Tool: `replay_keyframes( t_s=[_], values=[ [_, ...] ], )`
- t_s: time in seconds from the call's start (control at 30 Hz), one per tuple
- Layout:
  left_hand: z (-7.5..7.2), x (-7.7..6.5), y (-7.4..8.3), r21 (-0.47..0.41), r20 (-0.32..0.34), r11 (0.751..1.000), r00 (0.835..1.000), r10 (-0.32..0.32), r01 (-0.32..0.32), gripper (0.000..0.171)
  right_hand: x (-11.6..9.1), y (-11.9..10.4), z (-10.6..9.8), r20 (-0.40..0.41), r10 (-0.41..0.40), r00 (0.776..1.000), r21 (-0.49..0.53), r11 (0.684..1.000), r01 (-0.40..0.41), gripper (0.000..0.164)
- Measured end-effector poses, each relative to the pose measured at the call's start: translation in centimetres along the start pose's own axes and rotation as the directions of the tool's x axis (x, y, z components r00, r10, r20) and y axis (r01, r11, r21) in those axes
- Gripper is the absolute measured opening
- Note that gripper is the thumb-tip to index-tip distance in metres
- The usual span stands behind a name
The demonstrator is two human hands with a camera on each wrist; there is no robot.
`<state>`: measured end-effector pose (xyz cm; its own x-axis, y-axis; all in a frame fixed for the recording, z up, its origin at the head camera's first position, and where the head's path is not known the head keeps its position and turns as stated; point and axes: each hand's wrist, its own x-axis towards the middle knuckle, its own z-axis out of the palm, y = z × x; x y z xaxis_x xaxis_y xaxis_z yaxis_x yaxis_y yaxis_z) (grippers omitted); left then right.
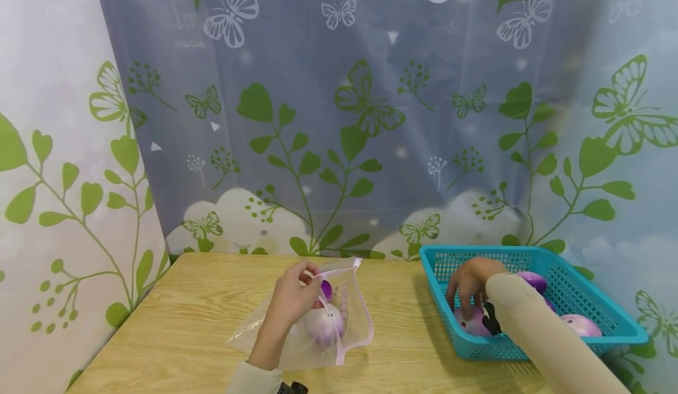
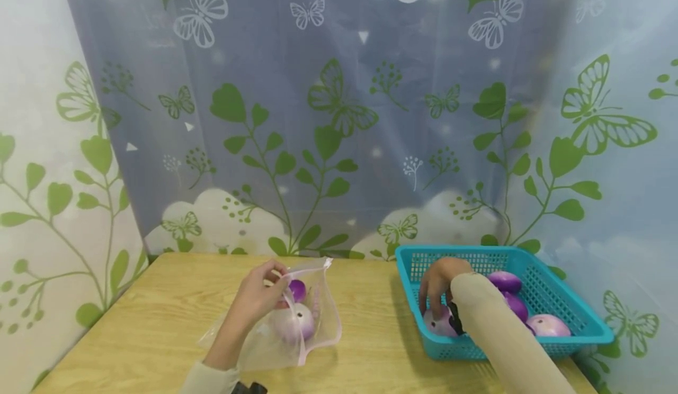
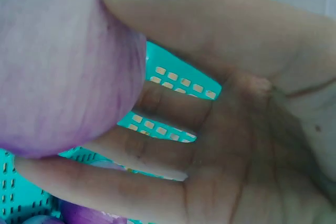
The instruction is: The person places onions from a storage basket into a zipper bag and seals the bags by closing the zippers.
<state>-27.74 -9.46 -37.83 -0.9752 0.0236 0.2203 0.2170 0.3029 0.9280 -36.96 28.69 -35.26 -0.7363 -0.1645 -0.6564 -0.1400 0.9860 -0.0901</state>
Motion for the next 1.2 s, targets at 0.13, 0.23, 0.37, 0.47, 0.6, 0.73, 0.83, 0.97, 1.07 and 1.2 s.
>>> replay_keyframes(
  t_s=[0.13, 0.23, 0.37, 0.47, 0.6, 0.73, 0.83, 0.97, 1.07, 1.2],
  values=[
    [0.1, 0.0, -0.1, 0.01, 0.004, 1.0, 1.0, 0.004, -0.004, 0.007, -0.5, 0.4, -0.1, -0.024, -0.013, 1.0, 0.1, 0.995, 0.016, 0.038],
    [0.1, 0.1, -0.1, 0.016, 0.004, 1.0, 1.0, 0.007, -0.007, 0.007, -1.1, 0.6, -0.3, -0.043, -0.023, 0.999, 0.156, 0.987, 0.029, 0.039],
    [0.0, 0.1, -0.1, 0.02, 0.003, 1.0, 1.0, 0.011, -0.011, 0.007, -2.0, 0.8, -0.7, -0.085, -0.024, 0.996, 0.18, 0.983, 0.039, 0.04],
    [0.0, 0.1, -0.1, 0.02, 0.001, 1.0, 1.0, 0.01, -0.011, 0.007, -2.7, 0.8, -0.9, -0.11, -0.034, 0.993, 0.195, 0.979, 0.055, 0.041],
    [0.0, 0.1, -0.1, 0.024, 0.001, 1.0, 1.0, 0.01, -0.01, 0.007, -3.7, 0.7, -1.5, -0.132, -0.054, 0.99, 0.206, 0.975, 0.081, 0.042],
    [0.1, 0.0, -0.1, 0.026, 0.003, 1.0, 1.0, 0.008, -0.008, 0.007, -4.9, 0.5, -2.4, -0.146, -0.093, 0.985, 0.206, 0.971, 0.122, 0.043],
    [0.1, 0.0, -0.1, 0.025, 0.004, 1.0, 1.0, 0.005, -0.005, 0.007, -5.9, 0.0, -3.3, -0.153, -0.136, 0.979, 0.222, 0.96, 0.168, 0.046],
    [0.1, 0.1, -0.1, 0.021, 0.007, 1.0, 1.0, 0.004, -0.004, 0.007, -7.4, -0.7, -4.4, -0.166, -0.178, 0.97, 0.228, 0.95, 0.213, 0.049],
    [0.1, 0.1, -0.1, 0.02, 0.007, 1.0, 1.0, 0.004, -0.004, 0.008, -8.1, -1.2, -5.0, -0.175, -0.216, 0.96, 0.235, 0.938, 0.254, 0.049],
    [0.1, 0.1, -0.2, 0.021, 0.005, 1.0, 1.0, 0.004, -0.004, 0.008, -8.6, -1.9, -5.6, -0.204, -0.273, 0.94, 0.25, 0.914, 0.32, 0.049]
  ],
)
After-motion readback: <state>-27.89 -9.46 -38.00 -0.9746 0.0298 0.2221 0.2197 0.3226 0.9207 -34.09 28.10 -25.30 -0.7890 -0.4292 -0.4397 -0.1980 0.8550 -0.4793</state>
